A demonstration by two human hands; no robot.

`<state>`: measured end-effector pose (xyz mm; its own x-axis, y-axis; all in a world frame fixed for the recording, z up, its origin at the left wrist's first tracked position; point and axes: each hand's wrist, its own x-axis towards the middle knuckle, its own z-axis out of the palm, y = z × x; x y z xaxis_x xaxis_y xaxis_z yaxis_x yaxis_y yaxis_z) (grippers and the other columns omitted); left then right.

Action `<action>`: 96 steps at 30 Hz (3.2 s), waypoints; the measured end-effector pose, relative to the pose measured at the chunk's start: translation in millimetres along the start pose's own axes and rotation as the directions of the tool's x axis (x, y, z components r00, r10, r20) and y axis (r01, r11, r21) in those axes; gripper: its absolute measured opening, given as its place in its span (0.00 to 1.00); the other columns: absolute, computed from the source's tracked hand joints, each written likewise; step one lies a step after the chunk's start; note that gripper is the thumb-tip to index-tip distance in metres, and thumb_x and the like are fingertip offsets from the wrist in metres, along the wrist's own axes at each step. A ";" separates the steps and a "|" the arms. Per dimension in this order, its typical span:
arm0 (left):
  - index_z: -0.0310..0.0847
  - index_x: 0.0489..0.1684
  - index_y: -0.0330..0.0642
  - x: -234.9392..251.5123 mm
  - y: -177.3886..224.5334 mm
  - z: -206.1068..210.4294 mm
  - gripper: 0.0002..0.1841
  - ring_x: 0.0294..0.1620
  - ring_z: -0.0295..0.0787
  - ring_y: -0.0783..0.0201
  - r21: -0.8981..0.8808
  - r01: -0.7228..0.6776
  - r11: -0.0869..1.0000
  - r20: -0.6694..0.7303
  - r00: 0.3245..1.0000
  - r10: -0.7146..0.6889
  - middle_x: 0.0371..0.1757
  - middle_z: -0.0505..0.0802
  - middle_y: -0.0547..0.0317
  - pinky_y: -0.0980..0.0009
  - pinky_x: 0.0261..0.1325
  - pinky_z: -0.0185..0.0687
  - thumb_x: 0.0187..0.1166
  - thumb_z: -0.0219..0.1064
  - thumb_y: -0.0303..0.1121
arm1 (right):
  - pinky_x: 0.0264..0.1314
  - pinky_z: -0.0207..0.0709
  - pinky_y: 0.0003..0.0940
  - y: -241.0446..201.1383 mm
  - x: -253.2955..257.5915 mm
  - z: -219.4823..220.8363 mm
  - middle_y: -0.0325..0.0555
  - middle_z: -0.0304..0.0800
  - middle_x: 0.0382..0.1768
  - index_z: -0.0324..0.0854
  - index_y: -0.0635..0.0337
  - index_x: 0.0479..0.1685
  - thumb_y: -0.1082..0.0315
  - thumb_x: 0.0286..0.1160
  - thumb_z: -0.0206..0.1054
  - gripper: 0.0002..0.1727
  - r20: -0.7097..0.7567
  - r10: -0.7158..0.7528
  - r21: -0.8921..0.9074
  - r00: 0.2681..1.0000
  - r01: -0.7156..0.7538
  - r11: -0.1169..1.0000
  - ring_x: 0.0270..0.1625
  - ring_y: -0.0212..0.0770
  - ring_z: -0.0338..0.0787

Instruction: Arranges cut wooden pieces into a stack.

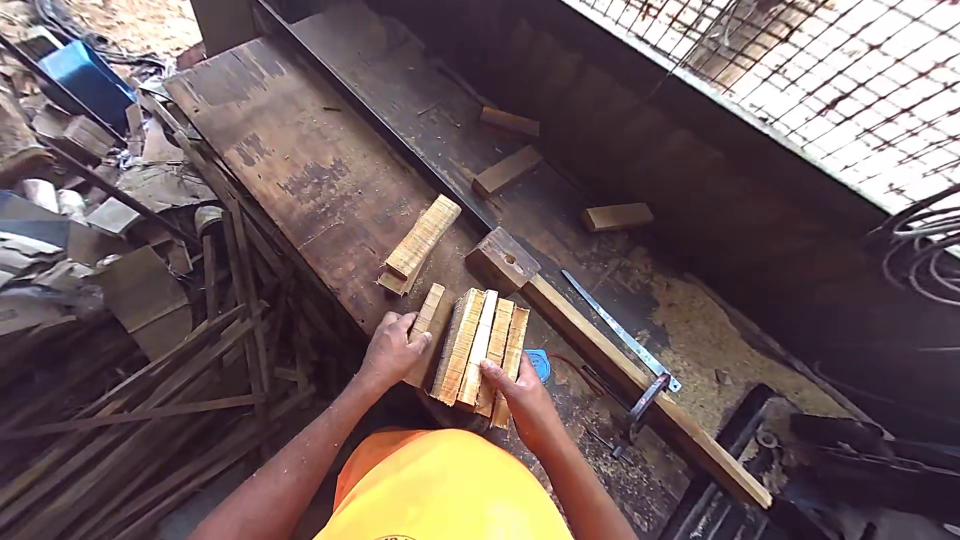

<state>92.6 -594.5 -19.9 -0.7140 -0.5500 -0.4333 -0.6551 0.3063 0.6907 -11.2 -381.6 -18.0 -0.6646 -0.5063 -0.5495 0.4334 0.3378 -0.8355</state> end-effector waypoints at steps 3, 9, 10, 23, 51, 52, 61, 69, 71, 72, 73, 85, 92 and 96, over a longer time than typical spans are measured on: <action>0.76 0.80 0.40 -4.6 14.2 9.8 0.31 0.69 0.83 0.46 0.098 -0.011 0.995 0.052 0.999 0.006 0.71 0.82 0.41 0.45 0.72 0.81 0.80 0.72 0.47 | 0.61 0.89 0.45 -2.1 -2.8 -0.8 0.48 0.91 0.61 0.58 0.46 0.88 0.51 0.72 0.76 0.44 0.001 0.001 -0.017 1.000 -0.001 1.000 0.57 0.44 0.94; 0.78 0.79 0.43 2.8 22.8 -18.4 0.27 0.64 0.89 0.47 0.184 -0.096 0.978 0.032 0.995 0.091 0.68 0.89 0.45 0.43 0.69 0.83 0.87 0.63 0.48 | 0.60 0.90 0.45 -2.1 -1.3 -3.9 0.49 0.91 0.59 0.61 0.48 0.86 0.50 0.71 0.77 0.44 0.011 0.005 -0.012 1.000 -0.005 1.000 0.56 0.46 0.94; 0.80 0.77 0.45 6.5 28.1 -23.9 0.24 0.60 0.91 0.50 0.209 -0.157 0.965 -0.045 0.984 0.170 0.64 0.90 0.48 0.45 0.66 0.85 0.87 0.63 0.46 | 0.60 0.90 0.46 -2.6 -0.9 -4.3 0.49 0.92 0.59 0.62 0.48 0.86 0.50 0.70 0.77 0.43 0.010 0.005 -0.012 1.000 -0.005 1.000 0.56 0.46 0.94; 0.49 0.96 0.46 115.4 86.3 -46.1 0.45 0.68 0.86 0.34 0.450 0.080 0.890 -0.146 0.989 -0.016 0.77 0.80 0.35 0.37 0.65 0.82 0.78 0.71 0.43 | 0.63 0.89 0.45 2.5 1.5 -6.0 0.49 0.90 0.62 0.60 0.49 0.87 0.49 0.67 0.79 0.47 -0.012 0.008 -0.022 1.000 -0.009 1.000 0.59 0.44 0.93; 0.32 1.00 0.57 -31.1 44.5 -1.8 0.45 0.95 0.53 0.49 -0.438 0.188 0.879 0.238 0.967 -0.089 0.98 0.51 0.56 0.36 0.89 0.52 0.87 0.47 0.66 | 0.61 0.89 0.46 -4.3 -3.3 -4.5 0.47 0.90 0.61 0.60 0.47 0.87 0.47 0.70 0.77 0.45 0.036 0.001 -0.057 0.999 0.001 0.998 0.58 0.44 0.93; 0.33 1.00 0.56 -28.6 43.2 -2.5 0.44 0.95 0.52 0.50 -0.440 0.163 0.883 0.219 0.973 -0.070 0.98 0.51 0.56 0.37 0.90 0.51 0.88 0.46 0.65 | 0.61 0.89 0.46 -3.8 -2.2 -4.5 0.47 0.90 0.61 0.60 0.47 0.87 0.47 0.70 0.77 0.45 0.035 -0.001 -0.054 0.999 0.003 0.999 0.58 0.44 0.93; 0.61 0.90 0.42 56.7 21.0 -12.3 0.36 0.91 0.60 0.45 0.089 -0.175 0.981 -0.338 0.921 0.195 0.91 0.66 0.44 0.43 0.90 0.58 0.84 0.66 0.47 | 0.62 0.88 0.46 6.3 0.0 -11.0 0.47 0.90 0.63 0.65 0.47 0.85 0.41 0.75 0.69 0.40 0.002 -0.032 -0.015 0.999 0.032 0.999 0.60 0.43 0.92; 0.60 0.92 0.46 100.2 23.3 -39.9 0.38 0.78 0.80 0.43 0.012 -0.118 0.993 -0.178 0.977 0.118 0.79 0.81 0.40 0.40 0.79 0.74 0.78 0.72 0.33 | 0.66 0.86 0.48 4.9 -0.4 -14.2 0.50 0.89 0.65 0.68 0.49 0.85 0.43 0.89 0.53 0.31 0.013 -0.007 0.112 1.000 0.006 0.994 0.64 0.46 0.91; 0.62 0.91 0.53 65.1 39.0 -55.6 0.36 0.73 0.84 0.48 -0.264 -0.120 0.957 -0.133 0.987 0.088 0.77 0.84 0.45 0.42 0.72 0.80 0.79 0.71 0.36 | 0.66 0.85 0.49 5.8 -2.2 -15.8 0.50 0.89 0.64 0.69 0.48 0.85 0.41 0.90 0.51 0.32 0.015 0.003 0.150 1.000 -0.005 0.989 0.64 0.47 0.90; 0.63 0.90 0.58 41.2 46.4 -60.9 0.36 0.72 0.85 0.54 -0.334 -0.142 0.932 -0.109 0.988 0.111 0.77 0.84 0.52 0.45 0.70 0.83 0.79 0.70 0.39 | 0.67 0.84 0.49 5.8 -3.6 -16.3 0.49 0.89 0.66 0.68 0.47 0.85 0.40 0.90 0.49 0.33 0.020 0.009 0.160 1.000 -0.012 0.987 0.65 0.47 0.90; 0.63 0.90 0.61 14.5 55.0 -63.2 0.36 0.73 0.85 0.59 -0.359 -0.171 0.918 -0.087 0.985 0.149 0.78 0.84 0.58 0.49 0.70 0.84 0.79 0.69 0.42 | 0.69 0.84 0.49 5.0 -4.8 -16.4 0.49 0.88 0.67 0.67 0.47 0.86 0.39 0.90 0.48 0.33 0.026 0.012 0.171 1.000 -0.016 0.985 0.66 0.46 0.89; 0.60 0.93 0.50 -53.9 49.1 -1.1 0.38 0.92 0.61 0.55 0.196 -0.443 0.875 -0.028 0.889 0.456 0.93 0.67 0.58 0.46 0.93 0.55 0.86 0.54 0.61 | 0.69 0.82 0.54 -3.9 -23.4 -22.9 0.50 0.84 0.71 0.66 0.47 0.86 0.35 0.90 0.43 0.36 -0.065 -0.034 -0.018 0.997 0.033 0.999 0.68 0.47 0.87; 0.49 0.96 0.51 -22.4 21.2 -23.5 0.39 0.92 0.61 0.56 -0.422 -0.013 0.906 0.127 0.989 0.073 0.93 0.65 0.55 0.45 0.90 0.58 0.89 0.50 0.61 | 0.79 0.66 0.69 15.5 10.4 -56.6 0.57 0.75 0.80 0.79 0.52 0.78 0.62 0.69 0.77 0.32 -0.086 -0.505 -0.778 0.859 0.259 0.573 0.83 0.65 0.70; 0.52 0.96 0.56 -4.6 0.8 -2.9 0.40 0.89 0.67 0.56 -0.517 0.083 0.852 0.232 0.972 0.046 0.91 0.70 0.58 0.43 0.86 0.66 0.88 0.43 0.68 | 0.72 0.74 0.66 34.2 22.6 -62.9 0.61 0.81 0.70 0.83 0.53 0.73 0.59 0.74 0.76 0.26 -0.091 -0.466 -0.772 0.880 0.233 0.591 0.73 0.66 0.77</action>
<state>96.0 -594.0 -15.7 -0.7814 -0.3398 -0.5234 -0.4896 -0.1863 0.8518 -49.7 -331.7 -58.7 -0.8424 -0.5305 -0.0940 -0.3686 0.6947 -0.6177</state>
